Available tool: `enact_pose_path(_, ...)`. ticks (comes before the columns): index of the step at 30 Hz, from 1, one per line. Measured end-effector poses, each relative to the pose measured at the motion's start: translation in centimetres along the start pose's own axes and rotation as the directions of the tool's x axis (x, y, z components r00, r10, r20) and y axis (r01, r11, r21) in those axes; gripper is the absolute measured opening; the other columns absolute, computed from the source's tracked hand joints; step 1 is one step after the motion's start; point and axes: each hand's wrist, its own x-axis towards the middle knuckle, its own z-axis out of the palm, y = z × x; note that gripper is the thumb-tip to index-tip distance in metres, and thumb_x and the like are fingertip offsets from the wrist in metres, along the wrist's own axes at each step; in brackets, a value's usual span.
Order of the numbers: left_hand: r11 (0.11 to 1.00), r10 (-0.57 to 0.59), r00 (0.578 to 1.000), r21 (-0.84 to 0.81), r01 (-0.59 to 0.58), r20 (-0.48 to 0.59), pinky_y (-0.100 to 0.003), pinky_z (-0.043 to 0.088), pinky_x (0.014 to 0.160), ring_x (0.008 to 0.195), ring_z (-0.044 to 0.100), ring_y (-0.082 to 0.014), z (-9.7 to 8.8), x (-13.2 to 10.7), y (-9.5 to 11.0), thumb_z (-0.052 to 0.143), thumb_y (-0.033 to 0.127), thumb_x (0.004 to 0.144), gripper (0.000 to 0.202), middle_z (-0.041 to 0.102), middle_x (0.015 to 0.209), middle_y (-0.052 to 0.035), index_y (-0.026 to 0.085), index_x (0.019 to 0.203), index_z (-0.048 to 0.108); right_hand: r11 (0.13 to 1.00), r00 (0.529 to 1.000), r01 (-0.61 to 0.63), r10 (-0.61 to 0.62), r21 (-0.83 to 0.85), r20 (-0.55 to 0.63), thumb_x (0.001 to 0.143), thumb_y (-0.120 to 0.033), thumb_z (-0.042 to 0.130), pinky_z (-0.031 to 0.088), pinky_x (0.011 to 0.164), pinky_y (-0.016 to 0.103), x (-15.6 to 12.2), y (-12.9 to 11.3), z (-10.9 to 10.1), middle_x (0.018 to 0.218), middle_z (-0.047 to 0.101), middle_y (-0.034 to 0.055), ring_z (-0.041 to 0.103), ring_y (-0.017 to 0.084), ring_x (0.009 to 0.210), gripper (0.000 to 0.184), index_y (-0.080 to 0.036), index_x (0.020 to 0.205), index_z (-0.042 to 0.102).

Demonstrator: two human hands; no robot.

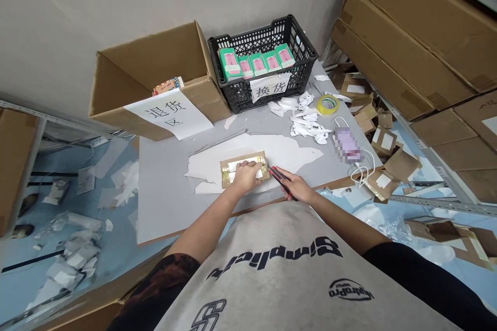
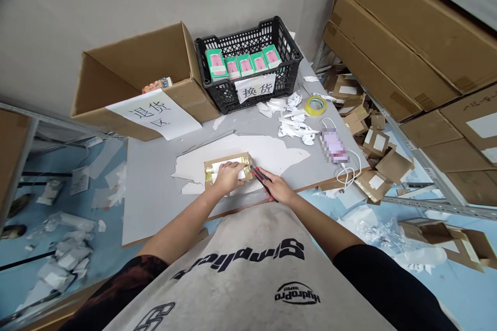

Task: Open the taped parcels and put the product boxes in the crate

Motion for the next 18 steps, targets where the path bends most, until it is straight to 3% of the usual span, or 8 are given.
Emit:
enact_pose_path(9,0.992,0.007,0.993,0.125,0.008,-0.120,-0.042,0.038,0.091,0.105,0.052,-0.0297,0.7,-1.1,0.7,0.078,0.042,0.072,0.051,0.060,0.112,-0.0107,0.021,0.113,0.056,0.992,0.994,0.084,-0.077,0.097,-0.072,0.093,-0.034,0.049,0.044,0.046,0.021,-0.1,1.0,-0.7,0.073,0.060,-0.0029,0.053,0.009,0.049,0.057,-0.037,0.148,0.036)
enact_pose_path(12,0.993,0.040,0.991,0.118,-0.024,-0.129,-0.044,0.039,0.090,0.104,0.051,-0.0314,0.1,-1.4,0.5,0.076,0.053,0.072,0.056,0.060,0.110,-0.0121,0.019,0.113,0.058,0.990,0.996,0.081,-0.076,0.116,-0.047,0.091,-0.033,0.051,0.044,0.046,0.021,0.7,0.8,-0.4,0.072,0.061,-0.0027,0.052,0.009,0.047,0.058,-0.036,0.148,0.038)
enact_pose_path(14,0.995,0.072,0.986,0.074,-0.061,-0.152,-0.042,0.040,0.091,0.105,0.051,-0.0298,-0.7,-1.2,-0.1,0.066,0.054,0.080,0.050,0.059,0.111,-0.0121,0.018,0.114,0.058,0.987,0.997,0.071,-0.068,0.141,-0.023,0.090,-0.033,0.053,0.044,0.046,0.022,1.0,0.9,-0.2,0.070,0.062,-0.0022,0.053,0.010,0.047,0.060,-0.033,0.148,0.038)
enact_pose_path(16,0.996,0.081,0.978,0.046,-0.074,-0.192,-0.039,0.041,0.092,0.105,0.052,-0.0264,-1.6,-0.6,-1.0,0.053,0.044,0.092,0.036,0.059,0.113,-0.0112,0.020,0.119,0.057,0.984,0.998,0.066,-0.063,0.165,-0.023,0.089,-0.034,0.054,0.044,0.046,0.023,1.0,1.2,0.0,0.068,0.062,-0.0017,0.054,0.011,0.047,0.061,-0.031,0.148,0.038)
enact_pose_path(18,0.995,0.085,0.978,0.061,-0.075,-0.190,-0.037,0.042,0.093,0.106,0.053,-0.0239,-2.5,0.2,-1.9,0.047,0.026,0.095,0.032,0.058,0.119,-0.0093,0.025,0.126,0.055,0.980,0.996,0.069,-0.057,0.188,-0.065,0.088,-0.035,0.054,0.044,0.045,0.023,0.8,1.7,0.1,0.067,0.062,-0.0021,0.054,0.011,0.046,0.062,-0.031,0.148,0.038)
